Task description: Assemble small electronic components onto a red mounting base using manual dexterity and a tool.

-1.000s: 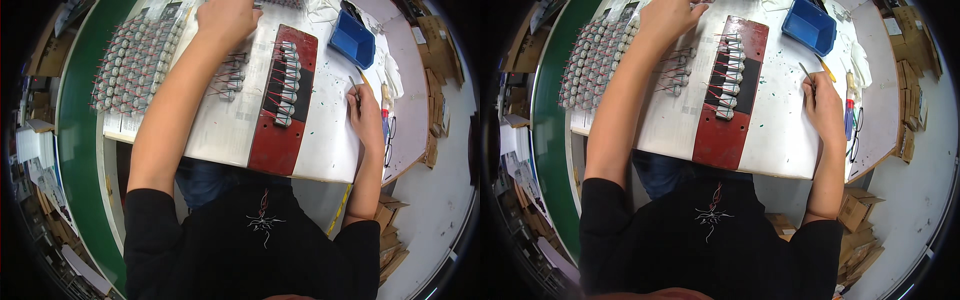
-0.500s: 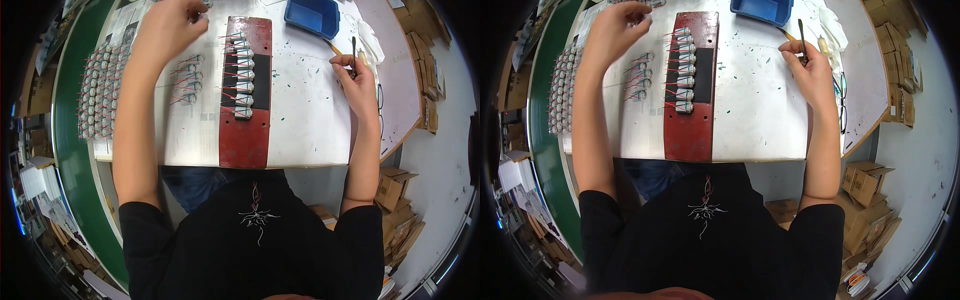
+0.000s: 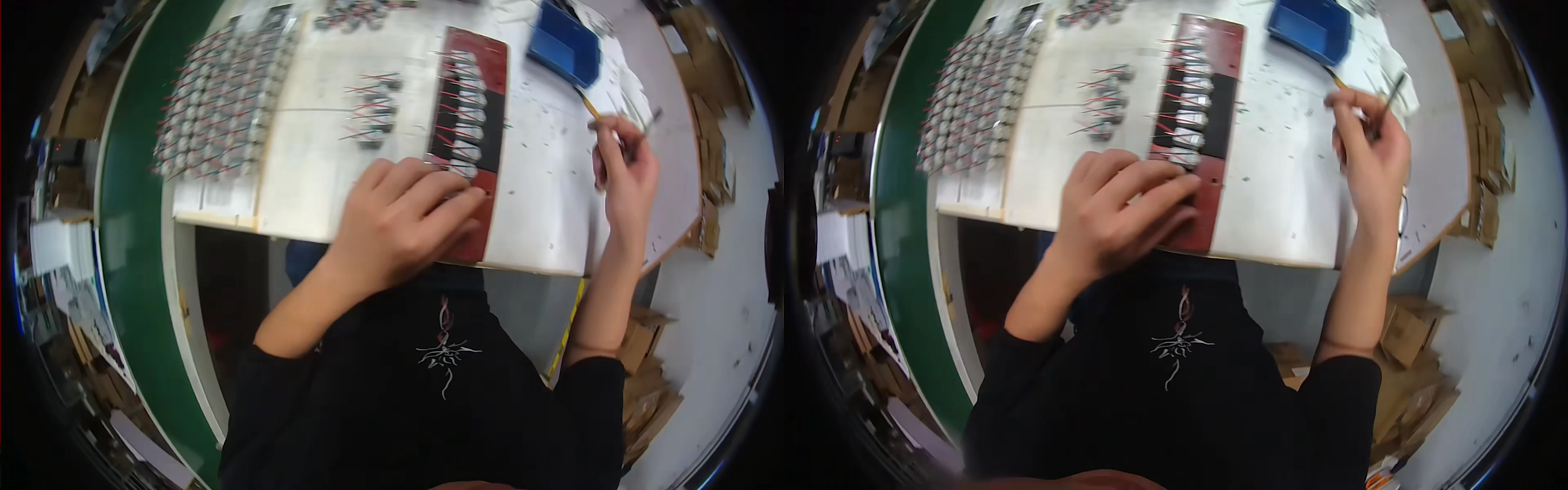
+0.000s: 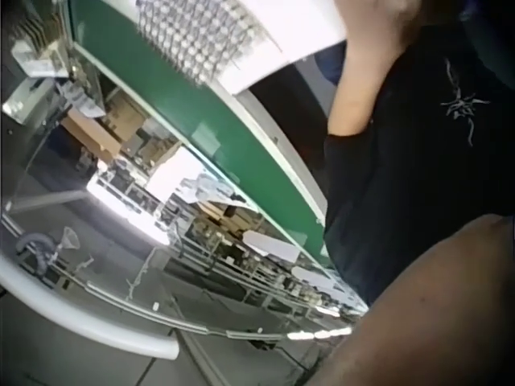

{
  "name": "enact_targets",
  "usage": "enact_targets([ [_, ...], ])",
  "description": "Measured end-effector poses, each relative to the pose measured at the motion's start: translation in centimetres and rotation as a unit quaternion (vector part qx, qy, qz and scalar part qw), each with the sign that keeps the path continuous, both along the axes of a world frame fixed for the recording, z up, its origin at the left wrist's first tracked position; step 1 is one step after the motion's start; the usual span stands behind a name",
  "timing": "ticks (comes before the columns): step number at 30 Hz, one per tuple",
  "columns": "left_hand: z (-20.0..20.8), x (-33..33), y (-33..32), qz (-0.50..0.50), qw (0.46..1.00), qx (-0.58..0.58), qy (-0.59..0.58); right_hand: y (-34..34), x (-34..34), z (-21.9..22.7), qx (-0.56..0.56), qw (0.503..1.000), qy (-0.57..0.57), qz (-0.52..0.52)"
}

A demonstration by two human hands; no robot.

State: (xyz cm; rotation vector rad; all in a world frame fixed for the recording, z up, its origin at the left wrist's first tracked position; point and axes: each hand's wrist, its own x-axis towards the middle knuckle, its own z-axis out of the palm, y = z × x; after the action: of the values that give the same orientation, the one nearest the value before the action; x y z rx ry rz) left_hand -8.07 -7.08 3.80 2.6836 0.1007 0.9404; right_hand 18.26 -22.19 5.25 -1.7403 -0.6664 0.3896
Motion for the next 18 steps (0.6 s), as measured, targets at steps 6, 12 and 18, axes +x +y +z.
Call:
enact_targets([
  [6,1.2,-0.1,-1.5,-0.039,0.953,-0.292,-0.075,-0.2,-9.9,1.9,0.120,0.963,0.016,0.240],
  [12,1.0,-0.4,-1.7,-0.094,0.905,-0.398,-0.117,-0.1,-11.7,1.0,0.139,0.961,0.036,0.238],
  [18,1.2,-0.7,-1.3,-0.103,0.900,-0.408,-0.114,0.4,-11.9,0.7,0.151,0.956,0.065,0.245],
])
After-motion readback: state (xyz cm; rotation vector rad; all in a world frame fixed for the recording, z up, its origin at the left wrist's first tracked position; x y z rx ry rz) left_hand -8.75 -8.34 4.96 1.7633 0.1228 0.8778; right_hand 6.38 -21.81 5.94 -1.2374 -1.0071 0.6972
